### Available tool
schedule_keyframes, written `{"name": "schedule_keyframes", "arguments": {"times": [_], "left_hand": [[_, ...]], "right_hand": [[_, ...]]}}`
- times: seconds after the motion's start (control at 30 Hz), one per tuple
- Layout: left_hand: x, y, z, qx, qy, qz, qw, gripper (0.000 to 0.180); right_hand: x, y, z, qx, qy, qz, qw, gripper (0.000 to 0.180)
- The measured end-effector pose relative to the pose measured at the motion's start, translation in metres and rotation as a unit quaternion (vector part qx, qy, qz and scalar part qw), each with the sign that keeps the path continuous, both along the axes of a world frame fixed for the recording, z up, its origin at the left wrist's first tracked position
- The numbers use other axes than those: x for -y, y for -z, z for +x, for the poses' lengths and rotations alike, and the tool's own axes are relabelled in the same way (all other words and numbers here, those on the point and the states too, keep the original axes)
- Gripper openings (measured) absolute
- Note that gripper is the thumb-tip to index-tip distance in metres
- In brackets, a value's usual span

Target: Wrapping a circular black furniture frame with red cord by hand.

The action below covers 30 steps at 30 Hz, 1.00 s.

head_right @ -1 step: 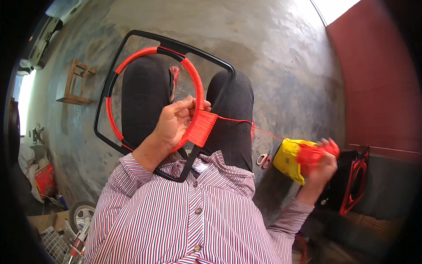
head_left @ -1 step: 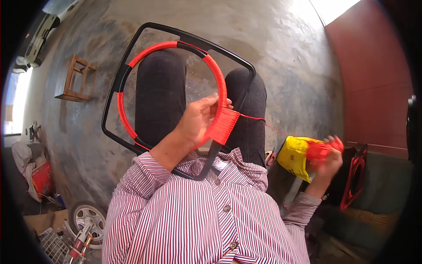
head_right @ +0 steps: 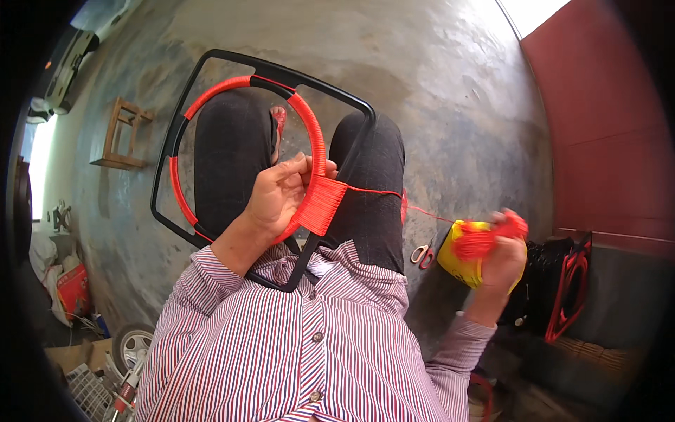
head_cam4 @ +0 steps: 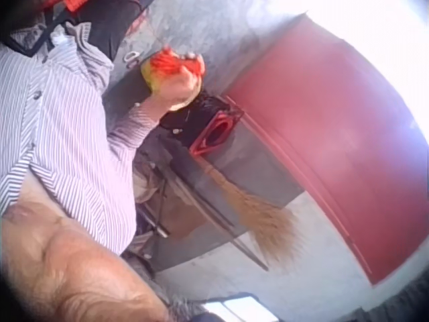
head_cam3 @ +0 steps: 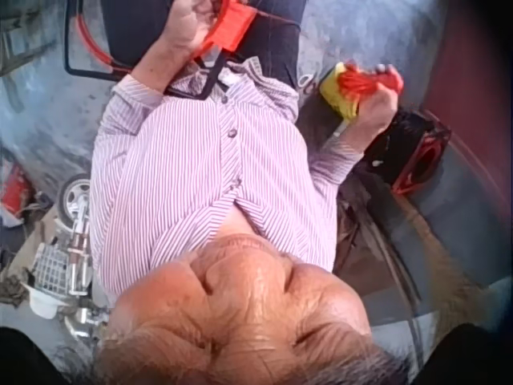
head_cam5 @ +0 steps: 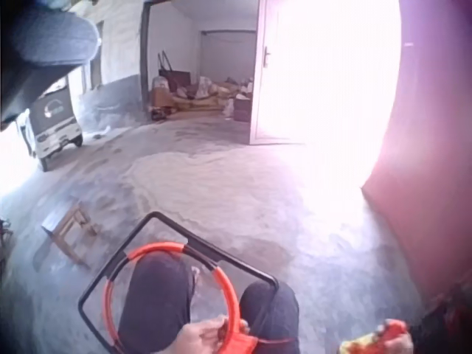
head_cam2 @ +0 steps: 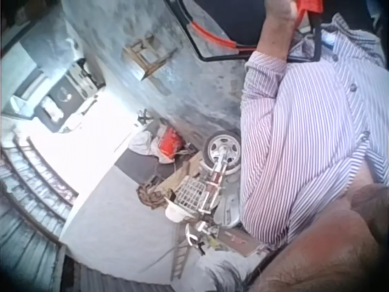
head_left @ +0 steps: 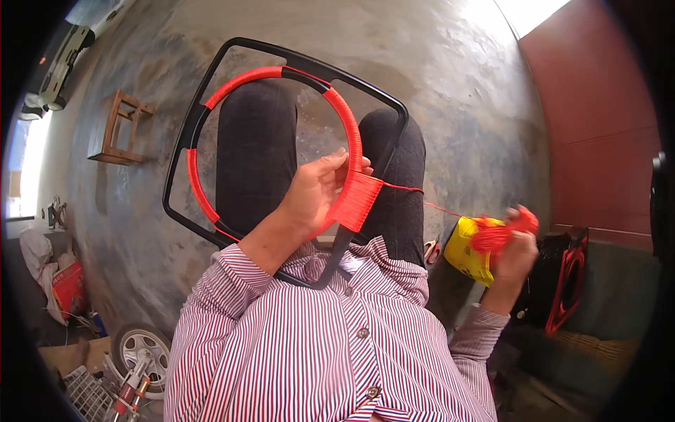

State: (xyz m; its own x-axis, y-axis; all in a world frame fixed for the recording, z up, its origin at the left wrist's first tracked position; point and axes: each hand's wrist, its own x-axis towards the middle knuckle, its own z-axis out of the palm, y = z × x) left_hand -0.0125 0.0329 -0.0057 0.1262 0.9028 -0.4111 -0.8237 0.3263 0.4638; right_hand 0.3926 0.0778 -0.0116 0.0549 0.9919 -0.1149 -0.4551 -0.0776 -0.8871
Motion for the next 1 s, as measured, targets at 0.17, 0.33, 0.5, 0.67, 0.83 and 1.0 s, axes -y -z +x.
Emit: {"name": "schedule_keyframes", "arguments": {"times": [0.17, 0.33, 0.5, 0.67, 0.83, 1.0], "left_hand": [[0.012, -0.012, -0.005, 0.079, 0.055, 0.076, 0.993, 0.055], [0.015, -0.018, -0.004, 0.069, 0.080, 0.054, 0.993, 0.056], [0.014, -0.016, -0.002, -0.002, 0.066, 0.007, 0.998, 0.036], [0.014, 0.005, -0.002, -0.188, -0.083, 0.043, 0.978, 0.018], [0.024, -0.012, 0.007, -0.650, -0.173, 0.278, 0.685, 0.038], [0.031, -0.019, 0.011, -0.630, -0.162, 0.354, 0.672, 0.054]], "right_hand": [[0.019, -0.038, -0.156, 0.447, -0.436, 0.179, 0.761, 0.049], [0.006, -0.035, -0.211, 0.524, -0.373, 0.111, 0.757, 0.066], [-0.002, -0.017, -0.204, 0.202, -0.361, 0.065, 0.908, 0.056], [-0.011, -0.015, -0.196, 0.252, -0.177, 0.117, 0.944, 0.041], [0.000, -0.037, -0.235, 0.514, -0.138, 0.394, 0.750, 0.059], [0.000, -0.029, -0.248, 0.474, -0.208, 0.415, 0.748, 0.051]]}}
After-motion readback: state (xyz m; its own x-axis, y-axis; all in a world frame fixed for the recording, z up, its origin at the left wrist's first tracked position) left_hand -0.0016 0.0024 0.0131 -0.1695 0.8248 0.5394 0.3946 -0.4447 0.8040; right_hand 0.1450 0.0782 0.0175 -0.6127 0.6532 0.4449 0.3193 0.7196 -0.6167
